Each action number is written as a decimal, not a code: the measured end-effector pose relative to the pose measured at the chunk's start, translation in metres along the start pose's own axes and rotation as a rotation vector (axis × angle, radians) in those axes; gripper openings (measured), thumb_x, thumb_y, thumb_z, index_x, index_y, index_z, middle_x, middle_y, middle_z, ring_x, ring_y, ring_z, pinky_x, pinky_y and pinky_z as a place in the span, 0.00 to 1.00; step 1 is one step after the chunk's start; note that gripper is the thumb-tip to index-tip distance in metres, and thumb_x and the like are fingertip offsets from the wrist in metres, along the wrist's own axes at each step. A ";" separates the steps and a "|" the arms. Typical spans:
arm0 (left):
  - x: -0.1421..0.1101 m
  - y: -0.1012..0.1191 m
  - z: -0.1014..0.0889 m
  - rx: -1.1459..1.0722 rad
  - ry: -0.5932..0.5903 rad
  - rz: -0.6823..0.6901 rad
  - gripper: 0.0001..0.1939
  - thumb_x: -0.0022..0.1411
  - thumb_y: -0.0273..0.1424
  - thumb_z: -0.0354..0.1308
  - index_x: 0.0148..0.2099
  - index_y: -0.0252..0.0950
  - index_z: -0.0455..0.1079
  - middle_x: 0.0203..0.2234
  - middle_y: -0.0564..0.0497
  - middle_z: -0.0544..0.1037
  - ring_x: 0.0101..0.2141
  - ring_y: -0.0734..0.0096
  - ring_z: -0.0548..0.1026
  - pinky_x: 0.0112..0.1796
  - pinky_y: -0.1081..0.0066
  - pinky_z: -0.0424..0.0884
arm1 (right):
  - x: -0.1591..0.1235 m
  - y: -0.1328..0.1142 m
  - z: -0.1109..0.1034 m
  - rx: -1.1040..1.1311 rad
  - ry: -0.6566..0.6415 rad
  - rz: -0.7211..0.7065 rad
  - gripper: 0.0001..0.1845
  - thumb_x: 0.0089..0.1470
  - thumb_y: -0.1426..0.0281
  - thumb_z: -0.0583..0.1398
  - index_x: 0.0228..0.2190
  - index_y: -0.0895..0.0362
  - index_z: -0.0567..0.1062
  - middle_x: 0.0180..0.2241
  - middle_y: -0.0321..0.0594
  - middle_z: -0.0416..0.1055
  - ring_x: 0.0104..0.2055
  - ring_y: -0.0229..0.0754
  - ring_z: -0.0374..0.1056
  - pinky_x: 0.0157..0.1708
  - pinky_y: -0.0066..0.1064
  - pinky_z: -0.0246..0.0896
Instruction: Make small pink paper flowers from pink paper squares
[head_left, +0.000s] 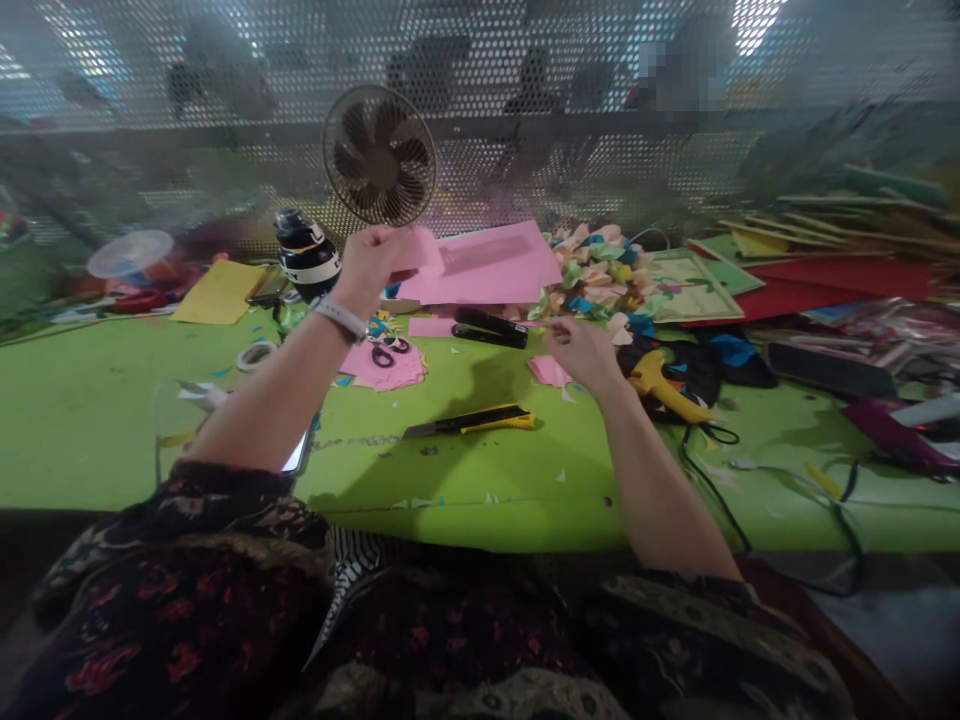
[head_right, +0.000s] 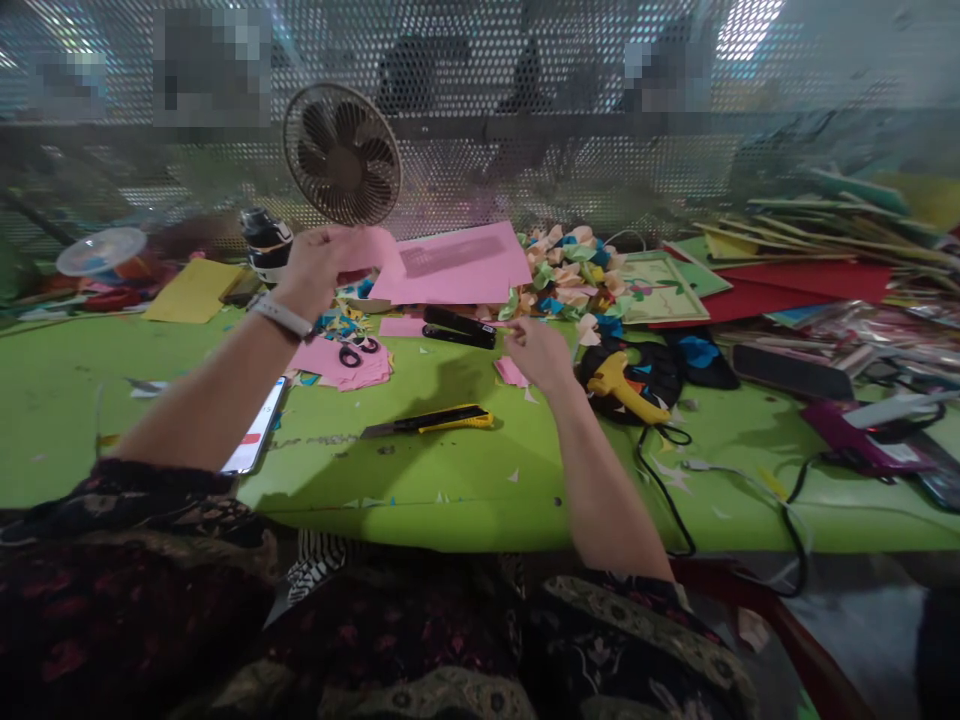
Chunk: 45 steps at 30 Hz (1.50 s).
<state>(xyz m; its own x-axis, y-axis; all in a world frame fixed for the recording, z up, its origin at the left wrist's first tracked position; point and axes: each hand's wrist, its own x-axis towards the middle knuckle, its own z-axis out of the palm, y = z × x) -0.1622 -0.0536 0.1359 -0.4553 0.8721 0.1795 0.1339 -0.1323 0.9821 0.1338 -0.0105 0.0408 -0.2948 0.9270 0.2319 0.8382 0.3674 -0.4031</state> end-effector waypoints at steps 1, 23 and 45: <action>-0.015 -0.004 0.005 -0.071 -0.008 -0.007 0.09 0.67 0.33 0.58 0.40 0.31 0.72 0.36 0.48 0.77 0.38 0.72 0.77 0.42 0.70 0.75 | -0.004 -0.007 0.004 0.082 0.065 -0.075 0.23 0.57 0.69 0.56 0.53 0.59 0.76 0.45 0.49 0.79 0.41 0.47 0.75 0.44 0.37 0.68; -0.114 -0.082 0.023 -0.798 -0.211 -0.632 0.07 0.65 0.27 0.59 0.42 0.29 0.76 0.35 0.42 0.84 0.38 0.67 0.81 0.50 0.67 0.73 | -0.077 -0.081 0.045 0.709 -0.395 -0.812 0.16 0.66 0.64 0.57 0.50 0.45 0.80 0.41 0.37 0.82 0.38 0.39 0.77 0.39 0.32 0.73; -0.143 -0.110 0.023 -0.632 -0.564 -0.425 0.28 0.42 0.37 0.78 0.46 0.32 0.76 0.39 0.45 0.82 0.40 0.63 0.79 0.51 0.59 0.71 | -0.067 -0.085 0.049 0.895 -0.008 -0.235 0.18 0.53 0.53 0.66 0.30 0.55 0.77 0.39 0.43 0.75 0.40 0.43 0.71 0.41 0.39 0.73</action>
<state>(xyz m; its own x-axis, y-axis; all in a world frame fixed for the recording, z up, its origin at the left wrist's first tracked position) -0.0917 -0.1527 0.0010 0.1583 0.9831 -0.0918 -0.5220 0.1622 0.8374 0.0601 -0.0996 0.0160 -0.4183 0.8204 0.3898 0.0902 0.4645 -0.8810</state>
